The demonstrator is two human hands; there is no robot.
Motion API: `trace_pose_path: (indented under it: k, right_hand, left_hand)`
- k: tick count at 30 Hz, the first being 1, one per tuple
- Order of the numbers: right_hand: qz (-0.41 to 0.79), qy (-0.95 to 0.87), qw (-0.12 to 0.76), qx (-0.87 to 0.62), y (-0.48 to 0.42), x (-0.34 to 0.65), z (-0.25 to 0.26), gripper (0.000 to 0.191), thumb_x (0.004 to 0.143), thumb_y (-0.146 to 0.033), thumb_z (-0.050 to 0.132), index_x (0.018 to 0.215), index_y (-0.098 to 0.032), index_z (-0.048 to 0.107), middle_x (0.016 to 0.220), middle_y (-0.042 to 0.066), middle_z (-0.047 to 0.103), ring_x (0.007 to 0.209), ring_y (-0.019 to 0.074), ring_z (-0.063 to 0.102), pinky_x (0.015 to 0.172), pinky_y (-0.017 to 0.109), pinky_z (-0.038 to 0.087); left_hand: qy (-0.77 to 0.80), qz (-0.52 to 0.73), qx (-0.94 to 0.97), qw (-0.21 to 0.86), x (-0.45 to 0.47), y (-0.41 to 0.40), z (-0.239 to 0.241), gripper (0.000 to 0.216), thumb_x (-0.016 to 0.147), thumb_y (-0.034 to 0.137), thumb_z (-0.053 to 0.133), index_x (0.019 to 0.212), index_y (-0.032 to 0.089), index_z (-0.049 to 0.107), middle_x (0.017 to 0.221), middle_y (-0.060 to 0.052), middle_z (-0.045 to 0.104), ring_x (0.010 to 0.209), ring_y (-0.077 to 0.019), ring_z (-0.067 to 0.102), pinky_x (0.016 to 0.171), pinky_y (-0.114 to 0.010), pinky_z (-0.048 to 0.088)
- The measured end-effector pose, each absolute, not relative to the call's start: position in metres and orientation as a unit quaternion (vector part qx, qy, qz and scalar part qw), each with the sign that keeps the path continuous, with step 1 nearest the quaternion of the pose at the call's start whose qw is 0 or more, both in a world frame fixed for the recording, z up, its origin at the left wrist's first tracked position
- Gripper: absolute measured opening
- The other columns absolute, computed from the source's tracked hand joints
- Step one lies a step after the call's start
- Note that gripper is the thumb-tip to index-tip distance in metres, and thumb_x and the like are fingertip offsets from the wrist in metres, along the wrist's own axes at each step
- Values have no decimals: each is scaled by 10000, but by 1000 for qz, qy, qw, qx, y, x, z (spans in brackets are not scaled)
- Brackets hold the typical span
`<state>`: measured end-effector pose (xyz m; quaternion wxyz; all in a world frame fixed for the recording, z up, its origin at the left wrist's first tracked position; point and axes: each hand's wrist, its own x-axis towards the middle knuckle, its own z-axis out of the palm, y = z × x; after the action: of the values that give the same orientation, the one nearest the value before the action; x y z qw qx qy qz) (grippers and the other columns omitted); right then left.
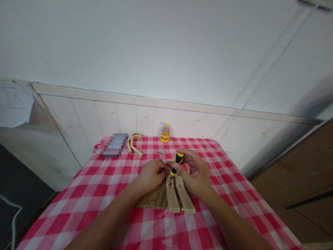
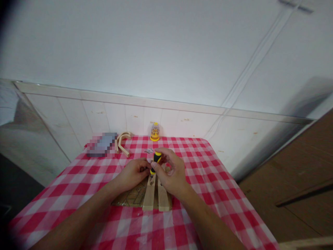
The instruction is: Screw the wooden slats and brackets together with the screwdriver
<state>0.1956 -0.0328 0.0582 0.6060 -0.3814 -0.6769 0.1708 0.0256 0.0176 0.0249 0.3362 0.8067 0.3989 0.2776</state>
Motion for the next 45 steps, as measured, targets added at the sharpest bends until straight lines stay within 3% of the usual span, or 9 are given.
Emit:
trace_pose_path:
  k: [23, 45]
  right_hand:
    - [160, -729, 567, -349, -39, 197, 59, 326, 842, -133, 638, 1132, -275, 678, 1021, 50, 732, 822, 185, 703, 728, 307, 579]
    - [153, -712, 584, -357, -35, 192, 59, 274, 814, -162, 693, 1058, -262, 616, 869, 2, 656, 699, 146, 612, 641, 264, 532]
  left_hand:
    - [408, 278, 804, 331, 26, 18, 24, 234, 787, 146, 561, 843, 194, 782, 919, -58, 764, 878, -219, 695, 815, -315, 522]
    - [412, 274, 804, 329, 25, 18, 24, 217, 818, 175, 559, 858, 174, 772, 908, -72, 745, 858, -224, 687, 786, -310, 512]
